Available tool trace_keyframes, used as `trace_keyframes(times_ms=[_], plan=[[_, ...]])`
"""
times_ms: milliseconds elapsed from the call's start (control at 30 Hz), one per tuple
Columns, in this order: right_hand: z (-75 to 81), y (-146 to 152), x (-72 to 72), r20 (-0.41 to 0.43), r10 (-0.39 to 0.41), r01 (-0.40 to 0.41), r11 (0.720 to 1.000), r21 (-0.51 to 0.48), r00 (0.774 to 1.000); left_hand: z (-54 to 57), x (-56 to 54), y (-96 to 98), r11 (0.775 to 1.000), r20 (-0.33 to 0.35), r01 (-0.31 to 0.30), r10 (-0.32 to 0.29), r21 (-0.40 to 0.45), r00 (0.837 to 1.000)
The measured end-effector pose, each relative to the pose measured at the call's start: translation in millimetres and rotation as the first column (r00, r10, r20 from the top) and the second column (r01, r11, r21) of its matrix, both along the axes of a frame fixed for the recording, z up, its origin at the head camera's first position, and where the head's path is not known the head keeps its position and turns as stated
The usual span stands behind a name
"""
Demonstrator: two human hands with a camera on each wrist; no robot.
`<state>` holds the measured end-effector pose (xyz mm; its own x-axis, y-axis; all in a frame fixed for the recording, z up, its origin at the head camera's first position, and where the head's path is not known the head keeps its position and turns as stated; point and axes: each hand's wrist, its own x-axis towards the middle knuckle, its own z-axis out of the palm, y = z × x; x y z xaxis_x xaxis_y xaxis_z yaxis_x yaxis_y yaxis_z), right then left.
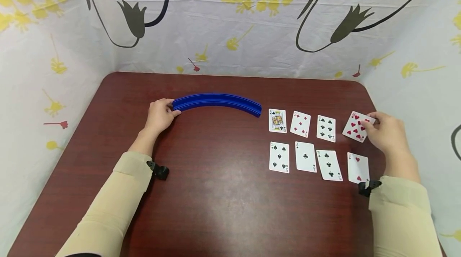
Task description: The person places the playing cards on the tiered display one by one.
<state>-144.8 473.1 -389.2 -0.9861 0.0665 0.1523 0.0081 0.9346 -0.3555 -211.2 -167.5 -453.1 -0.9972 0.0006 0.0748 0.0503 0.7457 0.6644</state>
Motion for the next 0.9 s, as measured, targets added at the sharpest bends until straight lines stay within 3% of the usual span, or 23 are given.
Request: trace_keyframes(times_ms=[400, 900], plan=[[5.1, -10.1, -0.6, -0.084, -0.013, 0.012, 1.0, -0.013, 0.996, -0.7, -0.7, -0.6, 1.0, 0.001, 0.012, -0.012, 0.004, 1.0], [10.2, -28.3, -7.6, -0.176, -0.05, 0.033, 0.995, -0.099, 0.983, -1.4, -0.4, 0.2, 1.0, 0.024, 0.013, -0.013, -0.022, 1.0]])
